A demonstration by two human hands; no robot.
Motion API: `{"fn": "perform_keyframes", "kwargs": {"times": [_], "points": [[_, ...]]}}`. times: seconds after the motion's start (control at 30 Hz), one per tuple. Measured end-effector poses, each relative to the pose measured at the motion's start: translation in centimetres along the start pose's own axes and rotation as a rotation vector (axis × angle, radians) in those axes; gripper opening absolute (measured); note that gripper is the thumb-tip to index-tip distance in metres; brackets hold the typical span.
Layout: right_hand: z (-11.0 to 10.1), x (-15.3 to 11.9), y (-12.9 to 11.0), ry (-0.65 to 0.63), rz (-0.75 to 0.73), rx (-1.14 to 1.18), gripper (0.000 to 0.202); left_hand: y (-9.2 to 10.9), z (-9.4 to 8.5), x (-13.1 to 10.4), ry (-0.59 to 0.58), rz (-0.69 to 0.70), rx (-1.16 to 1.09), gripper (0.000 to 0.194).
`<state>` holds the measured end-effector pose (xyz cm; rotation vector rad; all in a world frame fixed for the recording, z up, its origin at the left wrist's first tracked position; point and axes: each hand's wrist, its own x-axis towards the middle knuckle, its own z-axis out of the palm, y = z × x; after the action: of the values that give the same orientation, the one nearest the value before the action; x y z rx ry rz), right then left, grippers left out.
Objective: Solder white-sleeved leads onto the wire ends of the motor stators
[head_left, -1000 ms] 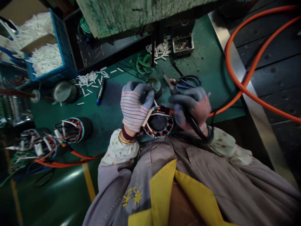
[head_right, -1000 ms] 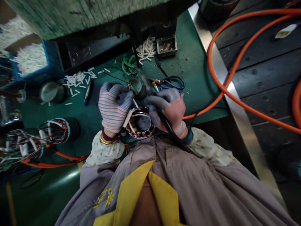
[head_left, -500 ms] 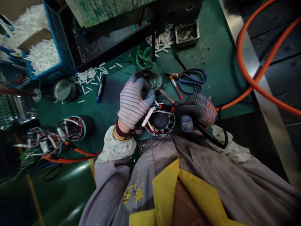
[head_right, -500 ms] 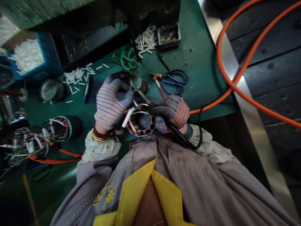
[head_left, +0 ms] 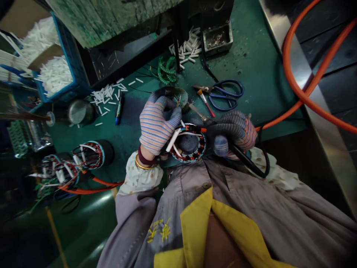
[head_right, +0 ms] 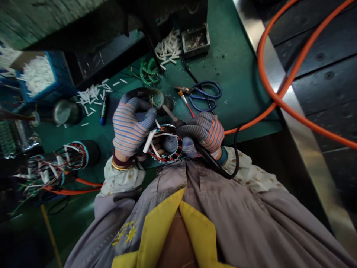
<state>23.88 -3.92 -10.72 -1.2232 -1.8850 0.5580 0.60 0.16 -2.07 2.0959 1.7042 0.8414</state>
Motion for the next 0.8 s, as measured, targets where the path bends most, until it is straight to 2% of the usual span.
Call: {"fn": "perform_keyframes", "kwargs": {"times": [0.07,0.13,0.33,0.4,0.5,0.67,0.73,0.8], "points": [[-0.2,1.0,-0.4,0.094,0.006,-0.025,0.046,-0.1,0.1,0.1,-0.001,-0.001,0.008,0.026],[-0.2,2.7,-0.9,0.103,-0.005,-0.050,0.044,-0.3,0.2,0.1,0.010,0.003,0.012,0.029],[0.3,7.0,-2.0,-0.134,-0.074,-0.106,0.036,-1.0,0.5,0.2,0.001,-0.022,0.012,0.030],[0.3,7.4,-2.1,-0.159,-0.081,-0.140,0.035,-1.3,0.3,0.2,-0.034,-0.024,-0.009,0.028],[0.5,7.2,-2.0,-0.089,-0.100,-0.159,0.041,-1.4,0.0,0.4,-0.081,-0.031,-0.037,0.028],[0.7,6.7,-1.5,0.049,-0.175,-0.154,0.049,-0.8,-0.1,0.7,-0.026,-0.040,-0.036,0.030],[0.6,7.1,-1.6,0.039,-0.140,-0.177,0.045,-0.6,0.0,0.6,-0.021,-0.046,-0.049,0.029],[0.5,7.9,-1.7,-0.054,-0.089,-0.226,0.041,-0.6,0.0,0.5,-0.014,-0.018,-0.079,0.026]]}}
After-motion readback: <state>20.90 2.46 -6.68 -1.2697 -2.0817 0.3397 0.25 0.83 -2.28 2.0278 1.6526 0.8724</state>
